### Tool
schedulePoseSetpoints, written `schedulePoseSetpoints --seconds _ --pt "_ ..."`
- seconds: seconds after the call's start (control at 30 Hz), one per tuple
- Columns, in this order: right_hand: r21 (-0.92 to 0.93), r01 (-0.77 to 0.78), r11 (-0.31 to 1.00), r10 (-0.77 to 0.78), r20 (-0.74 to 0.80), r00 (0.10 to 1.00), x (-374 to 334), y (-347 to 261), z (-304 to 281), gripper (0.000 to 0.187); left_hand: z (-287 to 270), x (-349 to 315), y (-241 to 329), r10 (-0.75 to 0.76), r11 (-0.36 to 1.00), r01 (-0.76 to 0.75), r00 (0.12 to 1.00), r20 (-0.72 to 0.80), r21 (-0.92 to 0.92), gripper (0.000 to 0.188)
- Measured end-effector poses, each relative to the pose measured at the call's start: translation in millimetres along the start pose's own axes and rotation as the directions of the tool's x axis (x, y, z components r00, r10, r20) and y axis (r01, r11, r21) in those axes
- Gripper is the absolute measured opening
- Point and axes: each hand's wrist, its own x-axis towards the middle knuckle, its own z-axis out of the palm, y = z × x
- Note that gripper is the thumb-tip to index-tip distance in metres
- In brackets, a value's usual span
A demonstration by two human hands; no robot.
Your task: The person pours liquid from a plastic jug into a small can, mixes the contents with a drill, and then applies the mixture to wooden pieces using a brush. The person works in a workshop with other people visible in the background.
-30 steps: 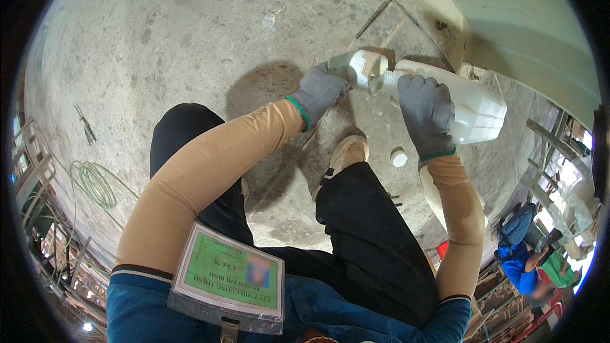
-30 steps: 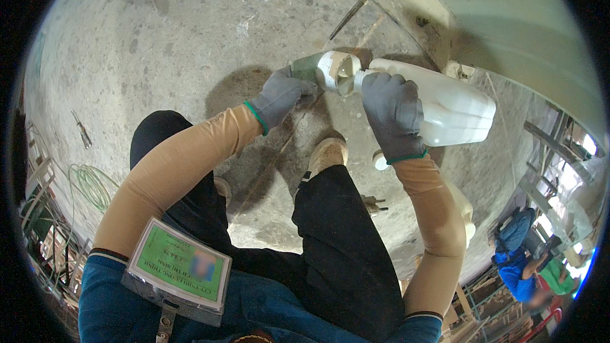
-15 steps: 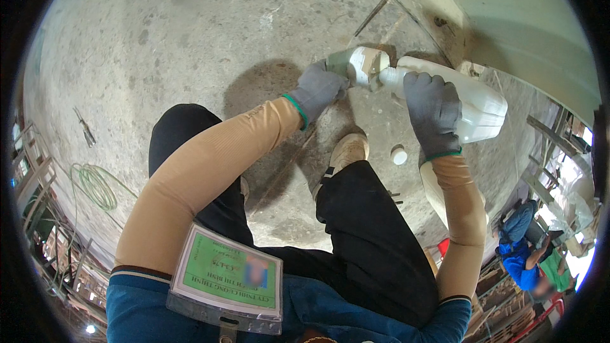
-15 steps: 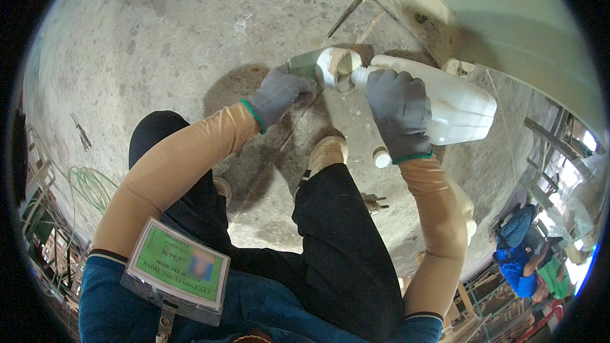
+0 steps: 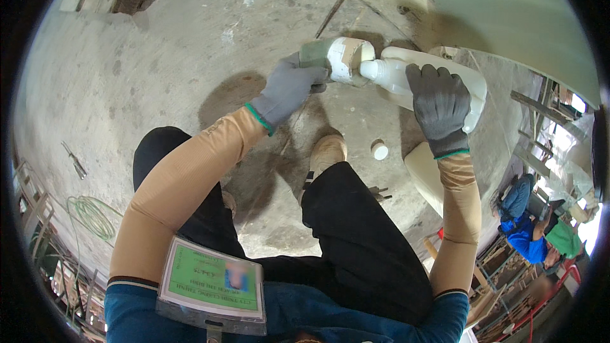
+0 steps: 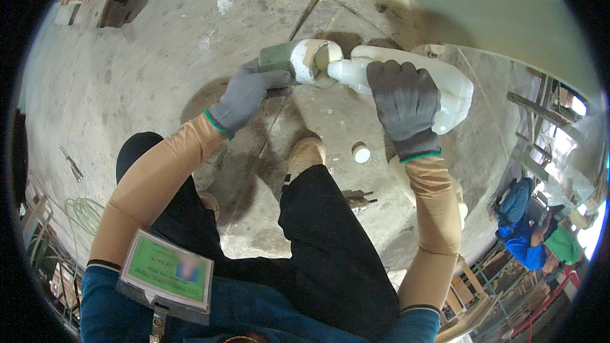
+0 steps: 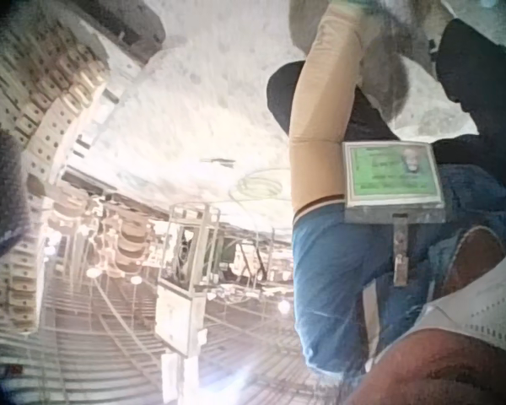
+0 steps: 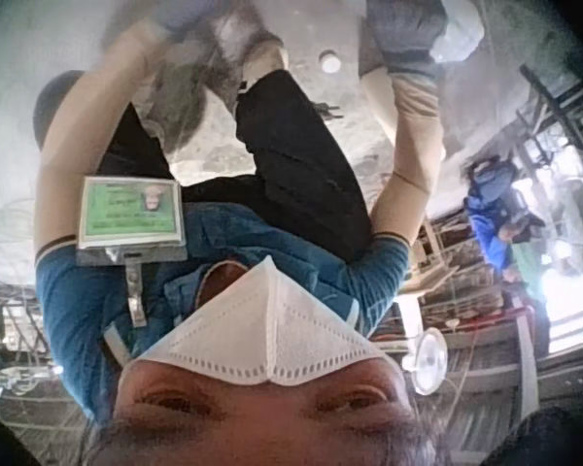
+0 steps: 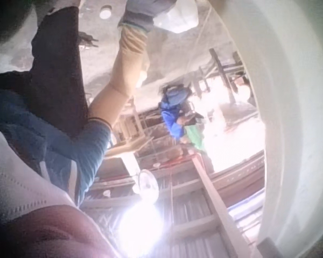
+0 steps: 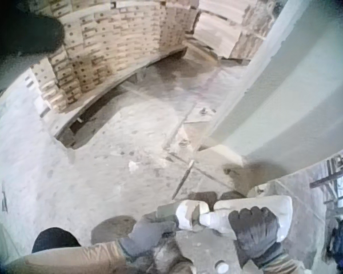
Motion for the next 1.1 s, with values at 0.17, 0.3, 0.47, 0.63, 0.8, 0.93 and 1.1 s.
schedulePoseSetpoints --seconds 0.17,0.3,0.47,0.63,0.8,0.93,1.1 --pt "-0.022 -0.006 1.000 0.007 0.032 0.999 -1.8 5.2 -1.1 0.015 3.7 -0.7 4.7 0.049 0.994 -0.054 0.997 0.054 0.093 0.025" --pt "-0.016 -0.002 1.000 0.001 -0.051 0.999 -4.5 3.6 3.7 0.016 7.6 -1.7 4.9 0.052 0.995 -0.053 0.999 0.010 0.089 0.026" --pt "-0.017 -0.002 1.000 0.002 0.027 1.000 -2.3 0.7 -0.6 0.017 10.0 -5.6 5.1 0.095 0.975 -0.096 0.995 0.011 0.201 0.028" --pt "-0.017 0.001 1.000 -0.001 -0.018 1.000 -0.1 -2.8 4.7 0.017 3.7 -6.0 4.9 0.111 0.935 -0.130 0.991 0.076 0.329 0.032" --pt "-0.062 -0.013 0.998 0.015 0.036 0.999 -0.8 -2.1 -0.7 0.017 5.5 -7.3 5.6 0.109 0.903 -0.136 0.990 0.089 0.408 0.032" --pt "-0.027 -0.008 1.000 0.008 -0.021 1.000 1.5 -4.5 2.7 0.015 3.7 -6.6 3.9 0.132 0.915 -0.151 0.988 0.076 0.375 0.033" --pt "-0.031 -0.011 0.999 0.009 -0.060 0.998 -4.8 -1.2 -3.2 0.012 11.6 -14.2 11.6 0.114 0.887 -0.150 0.988 0.108 0.437 0.032"
